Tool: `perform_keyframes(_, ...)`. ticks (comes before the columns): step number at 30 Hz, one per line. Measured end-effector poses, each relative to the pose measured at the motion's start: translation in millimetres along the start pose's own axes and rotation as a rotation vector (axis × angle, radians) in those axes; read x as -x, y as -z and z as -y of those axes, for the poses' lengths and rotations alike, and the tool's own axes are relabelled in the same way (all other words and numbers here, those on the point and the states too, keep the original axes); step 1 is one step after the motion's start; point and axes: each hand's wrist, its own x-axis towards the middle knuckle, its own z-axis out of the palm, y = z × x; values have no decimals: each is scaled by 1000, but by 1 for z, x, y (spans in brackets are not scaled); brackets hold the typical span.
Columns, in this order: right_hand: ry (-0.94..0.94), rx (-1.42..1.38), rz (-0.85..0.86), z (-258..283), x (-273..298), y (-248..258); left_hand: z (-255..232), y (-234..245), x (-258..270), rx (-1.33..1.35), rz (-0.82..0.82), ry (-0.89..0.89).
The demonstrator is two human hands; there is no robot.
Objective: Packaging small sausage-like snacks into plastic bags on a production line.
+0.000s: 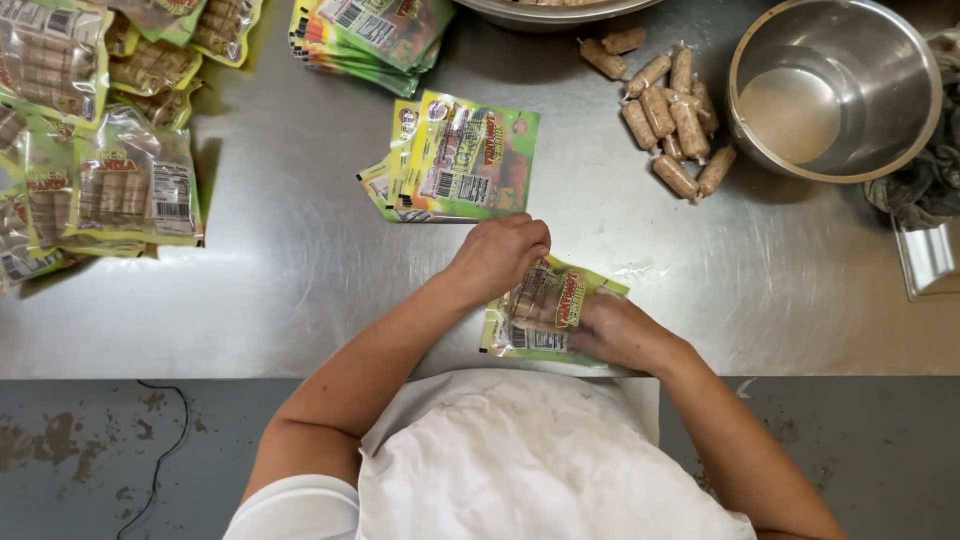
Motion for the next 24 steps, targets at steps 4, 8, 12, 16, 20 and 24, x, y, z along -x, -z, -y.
perform_keyframes(4,46,122,132,-1,-5,0,-2,1,2,50,18,56)
perform_keyframes(8,60,143,40,-72,-5,-43,-2,4,1,109,34,92)
perform_keyframes(12,107,139,-107,-128,-7,-79,-10,14,2,122,38,97)
perform_keyframes(16,120,220,-143,-124,-6,-80,-18,25,12,273,50,216)
perform_keyframes(20,85,312,-79,-117,-8,-73,-16,22,25,301,32,338)
perform_keyframes(24,79,194,-200,-117,27,-15,-10,22,36,221,14,379)
